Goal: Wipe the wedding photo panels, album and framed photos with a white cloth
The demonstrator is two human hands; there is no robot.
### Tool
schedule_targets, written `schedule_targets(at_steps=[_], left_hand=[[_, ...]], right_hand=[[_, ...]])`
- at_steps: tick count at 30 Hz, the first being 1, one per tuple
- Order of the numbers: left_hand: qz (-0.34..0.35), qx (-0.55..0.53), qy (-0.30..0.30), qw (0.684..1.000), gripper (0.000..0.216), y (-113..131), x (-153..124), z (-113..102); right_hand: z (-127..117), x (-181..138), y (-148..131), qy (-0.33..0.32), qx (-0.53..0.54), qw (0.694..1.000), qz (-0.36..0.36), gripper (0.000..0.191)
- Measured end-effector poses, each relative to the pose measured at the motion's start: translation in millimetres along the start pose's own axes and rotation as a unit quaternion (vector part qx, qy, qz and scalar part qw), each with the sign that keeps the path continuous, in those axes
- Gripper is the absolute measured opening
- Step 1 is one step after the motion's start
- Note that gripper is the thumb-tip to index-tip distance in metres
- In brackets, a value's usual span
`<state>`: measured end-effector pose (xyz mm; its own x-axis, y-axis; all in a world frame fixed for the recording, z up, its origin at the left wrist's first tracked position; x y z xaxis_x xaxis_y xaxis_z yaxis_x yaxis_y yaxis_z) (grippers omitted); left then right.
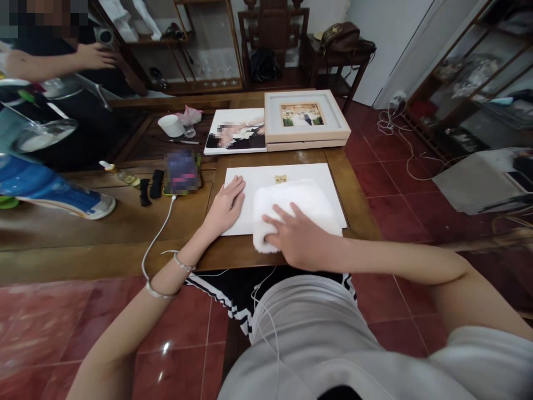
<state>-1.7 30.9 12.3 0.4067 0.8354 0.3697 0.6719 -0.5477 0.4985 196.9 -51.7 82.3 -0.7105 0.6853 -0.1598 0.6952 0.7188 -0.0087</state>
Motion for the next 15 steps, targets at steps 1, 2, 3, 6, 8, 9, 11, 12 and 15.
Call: schedule_targets(at_steps=[1,2,3,6,8,9,11,12,15], left_hand=[[0.004,0.007,-0.005,1.000,0.050,0.5,0.3,0.3],[0.007,0.011,-0.008,1.000,0.049,0.9,0.6,0.4],[0.009,0.013,-0.009,1.000,0.049,1.3,0.7,0.4],[0.007,0.018,-0.013,1.000,0.049,2.3,1.0,-0.2],[0.002,0.023,-0.013,1.000,0.049,2.5,1.0,-0.8],[0.002,0.025,-0.010,1.000,0.049,2.5,1.0,-1.3],[0.007,0.026,-0.002,1.000,0.049,2.8,0.9,-2.3],[0.012,0.024,0.002,1.000,0.049,3.0,0.9,-2.8],[0.020,0.020,0.011,1.000,0.044,3.4,0.9,-4.1]], right_hand=[[-0.4,7.1,8.5,-0.001,0.002,1.000,0.022,0.045],[-1.3,16.8,18.3,0.002,0.006,0.999,0.041,0.047],[-2.9,28.9,28.9,0.008,0.012,0.998,0.059,0.049],[-12.5,74.2,58.5,0.035,0.046,0.994,0.097,0.050],[-20.7,108.0,69.5,0.045,0.089,0.989,0.106,0.044],[-24.6,124.7,70.4,0.048,0.112,0.988,0.095,0.040],[-30.5,154.9,63.6,0.049,0.138,0.988,0.053,0.034],[-32.0,167.2,57.9,0.047,0.138,0.988,0.041,0.033],[-31.8,186.9,41.0,0.042,0.115,0.992,0.043,0.036]])
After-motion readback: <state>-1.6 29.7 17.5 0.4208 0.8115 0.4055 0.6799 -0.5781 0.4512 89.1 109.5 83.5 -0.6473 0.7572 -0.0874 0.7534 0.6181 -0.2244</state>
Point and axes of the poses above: each hand's wrist, its own x-axis towards the middle knuckle, its own z-axis out of the palm, y = z × x, the point moved 3 cm from there along x, towards the middle knuckle, and after that the axes turned 10 degrees about z, right-handed, at the moved point
